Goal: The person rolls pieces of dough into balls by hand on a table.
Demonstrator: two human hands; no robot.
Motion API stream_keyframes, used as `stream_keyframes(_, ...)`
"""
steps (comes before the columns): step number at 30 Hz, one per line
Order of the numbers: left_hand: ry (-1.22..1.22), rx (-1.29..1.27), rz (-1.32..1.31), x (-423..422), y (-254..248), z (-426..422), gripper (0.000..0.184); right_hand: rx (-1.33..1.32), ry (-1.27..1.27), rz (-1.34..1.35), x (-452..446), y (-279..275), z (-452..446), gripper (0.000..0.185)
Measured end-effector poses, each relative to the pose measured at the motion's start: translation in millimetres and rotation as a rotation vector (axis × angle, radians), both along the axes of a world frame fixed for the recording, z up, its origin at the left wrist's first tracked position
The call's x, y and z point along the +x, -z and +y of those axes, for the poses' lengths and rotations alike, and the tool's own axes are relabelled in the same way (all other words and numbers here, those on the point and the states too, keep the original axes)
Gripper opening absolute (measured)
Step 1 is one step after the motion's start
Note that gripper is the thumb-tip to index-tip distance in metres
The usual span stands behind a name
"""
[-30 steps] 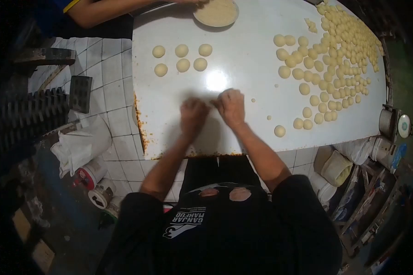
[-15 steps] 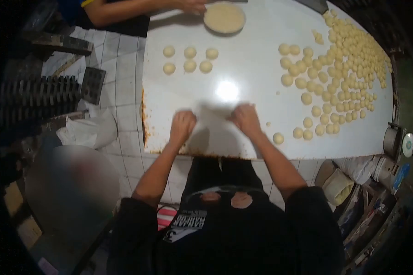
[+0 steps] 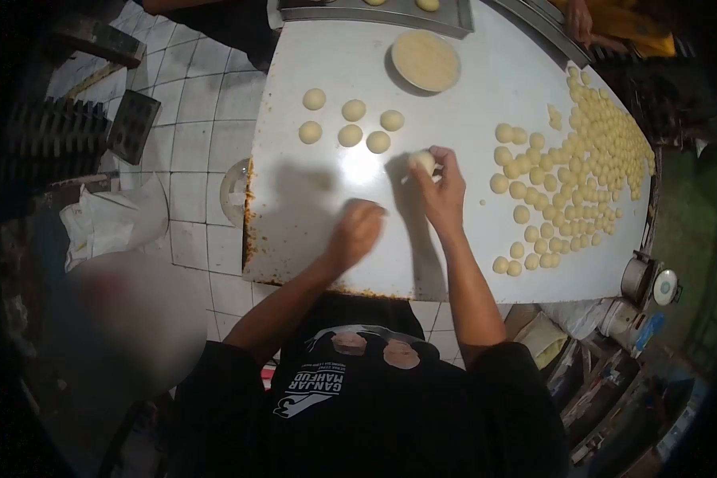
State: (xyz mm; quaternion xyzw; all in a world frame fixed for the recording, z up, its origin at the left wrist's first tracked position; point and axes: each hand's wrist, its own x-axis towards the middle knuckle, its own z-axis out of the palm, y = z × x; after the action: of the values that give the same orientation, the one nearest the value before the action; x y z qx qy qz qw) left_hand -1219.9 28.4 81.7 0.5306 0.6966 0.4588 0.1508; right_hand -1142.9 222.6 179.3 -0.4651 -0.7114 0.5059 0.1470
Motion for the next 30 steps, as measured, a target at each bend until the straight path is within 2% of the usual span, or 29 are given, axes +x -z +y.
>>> stream_keyframes(1,0.059,0.073,-0.002,5.8,-12.9,11.2,0.024,0.121,0.078,0.076,-15.7,1.9,0.2,0.05)
stream_keyframes(2,0.056,0.064,-0.02,11.8,-10.9,7.9,0.024,0.112,0.075,0.058,-18.8,20.3,-3.1,0.05)
stream_keyframes(4,0.282,-0.074,0.049,9.6,-6.7,9.0,0.039,0.812,-0.104,-0.058,-21.8,68.1,-5.3,0.056)
stream_keyframes(6,0.137,-0.027,-0.029,-9.5,-19.9,-7.8,0.048,0.496,-0.015,-0.062,0.9,58.9,-34.7,0.059)
stream_keyframes(7,0.044,-0.023,-0.095,-15.5,0.8,-27.9,0.053,0.128,0.04,0.041,29.8,82.2,-62.7,0.056)
stream_keyframes(8,0.03,-0.003,0.039,-23.4,29.8,-37.3,0.051,0.252,-0.164,-0.088,57.0,115.6,-80.3,0.05)
stream_keyframes(9,-0.062,-0.032,0.126,-36.9,15.4,-32.2,0.052,0.45,-0.549,0.112,80.7,107.5,-76.6,0.042)
stream_keyframes(10,-0.113,-0.044,0.146,-51.5,-3.7,-19.1,0.051,0.551,-0.73,0.06,85.8,92.5,-70.9,0.038)
stream_keyframes(11,-0.11,-0.038,0.324,-63.0,-15.9,5.2,0.049,0.554,-0.704,0.058,78.3,92.6,-63.9,0.038)
stream_keyframes(12,-0.109,-0.043,0.501,-75.7,-24.2,34.6,0.046,0.628,-0.539,-0.013,58.2,96.9,-55.6,0.036)
stream_keyframes(13,-0.159,-0.03,0.498,-81.0,-30.9,62.0,0.045,0.695,-0.377,-0.082,42.3,101.4,-58.1,0.035)
stream_keyframes(14,-0.118,-0.107,0.497,-88.6,-30.5,90.5,0.048,0.616,-0.356,-0.116,29.8,106.2,-75.0,0.034)
stream_keyframes(15,-0.114,0.062,0.497,-93.4,-30.9,107.1,0.048,0.546,-0.337,-0.144,22.3,108.5,-85.7,0.033)
stream_keyframes(16,-0.09,-0.014,0.479,-90.9,-43.3,112.0,0.046,0.538,-0.429,0.026,39.5,113.1,-100.9,0.033)
stream_keyframes(17,-0.07,-0.086,0.462,-90.3,-55.5,121.5,0.045,0.552,-0.412,0.043,58.3,117.8,-90.5,0.033)
stream_keyframes(18,-0.066,-0.078,0.483,-91.7,-59.8,127.5,0.045,0.495,-0.571,-0.002,82.7,122.8,-76.3,0.033)
stream_keyframes(19,-0.045,-0.144,0.52,-91.5,-58.0,128.0,0.041,0.426,-0.738,-0.048,95.2,127.0,-72.3,0.033)
stream_keyframes(21,-0.035,-0.282,0.55,-80.6,-39.5,107.3,0.039,0.242,-0.642,-0.416,60.4,100.2,-43.9,0.03)
stream_keyframes(22,-0.018,-0.242,0.583,-73.1,-27.3,108.2,0.038,0.593,-0.256,0.097,52.8,98.6,-47.4,0.025)
stream_keyframes(23,-0.013,-0.187,0.631,-70.0,-21.5,106.8,0.038,0.7,-0.29,0.033,37.0,105.2,-50.4,0.027)
stream_keyframes(25,-0.129,0.049,0.703,-55.3,-24.8,87.3,0.037,0.439,-0.4,-0.012,50.1,116.0,-86.1,0.029)
stream_keyframes(26,-0.039,-0.197,0.526,-56.1,-39.6,83.2,0.034,0.456,-0.4,0.005,65.2,120.3,-80.3,0.029)
stream_keyframes(28,-0.054,-0.229,0.553,-67.8,-37.3,85.5,0.034,0.714,-0.541,0.214,103.8,138.8,-57.5,0.03)
stream_keyframes(29,-0.044,-0.296,0.552,-63.1,-29.6,72.0,0.034,0.71,-0.655,-0.09,100.2,163.7,-42.3,0.03)
stream_keyframes(30,-0.032,-0.336,0.489,-59.3,-29.4,69.8,0.035,0.726,-0.483,-0.081,87.8,143.2,-46.0,0.028)
